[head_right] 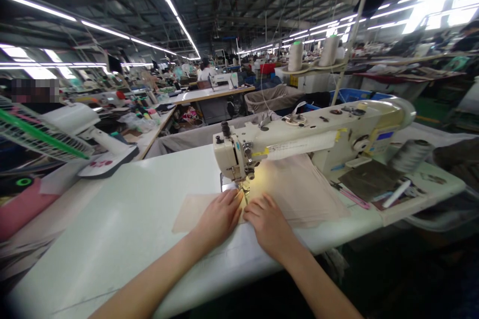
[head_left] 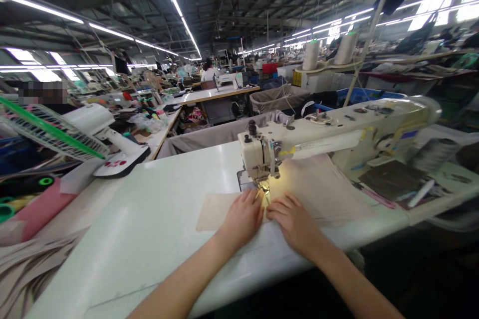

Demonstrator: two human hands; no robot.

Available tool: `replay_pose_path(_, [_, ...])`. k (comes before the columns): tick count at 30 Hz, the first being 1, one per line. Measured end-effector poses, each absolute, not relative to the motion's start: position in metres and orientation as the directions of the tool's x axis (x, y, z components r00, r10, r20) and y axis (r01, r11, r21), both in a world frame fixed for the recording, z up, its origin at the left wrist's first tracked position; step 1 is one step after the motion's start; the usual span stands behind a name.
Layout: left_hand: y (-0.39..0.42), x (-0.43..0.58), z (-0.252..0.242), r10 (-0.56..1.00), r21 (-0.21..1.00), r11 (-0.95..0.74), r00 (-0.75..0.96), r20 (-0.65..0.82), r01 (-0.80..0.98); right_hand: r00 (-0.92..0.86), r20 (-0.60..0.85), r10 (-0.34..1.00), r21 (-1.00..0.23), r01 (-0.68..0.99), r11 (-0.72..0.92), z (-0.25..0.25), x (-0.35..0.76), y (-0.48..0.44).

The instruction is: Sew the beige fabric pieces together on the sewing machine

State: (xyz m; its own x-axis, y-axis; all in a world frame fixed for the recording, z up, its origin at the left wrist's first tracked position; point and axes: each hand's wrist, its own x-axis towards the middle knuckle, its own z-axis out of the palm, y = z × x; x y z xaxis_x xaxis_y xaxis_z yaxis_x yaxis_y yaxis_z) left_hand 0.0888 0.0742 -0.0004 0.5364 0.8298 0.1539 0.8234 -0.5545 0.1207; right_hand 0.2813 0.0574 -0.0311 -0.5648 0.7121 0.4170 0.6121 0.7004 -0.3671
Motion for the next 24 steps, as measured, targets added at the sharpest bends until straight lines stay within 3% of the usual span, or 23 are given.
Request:
replay_pose_path(12, [0.079,0.088,0.001,0.821,0.098,-0.565,0.548,0.161,0.819,-0.550,0.425,0.719,-0.397,0.601,0.694,-0.033,0.281,0.060])
replay_pose_path(20, [0.078,0.082,-0.005,0.791,0.214,-0.607,0.555,0.257,0.765,-0.545,0.434,0.718,-0.380,0.612,0.694,-0.033,0.280,0.059])
replay_pose_path(24, [0.081,0.078,-0.010,0.777,0.215,-0.621,0.558,0.290,0.754,-0.545,0.424,0.723,-0.371,0.624,0.687,-0.032,0.279,0.060])
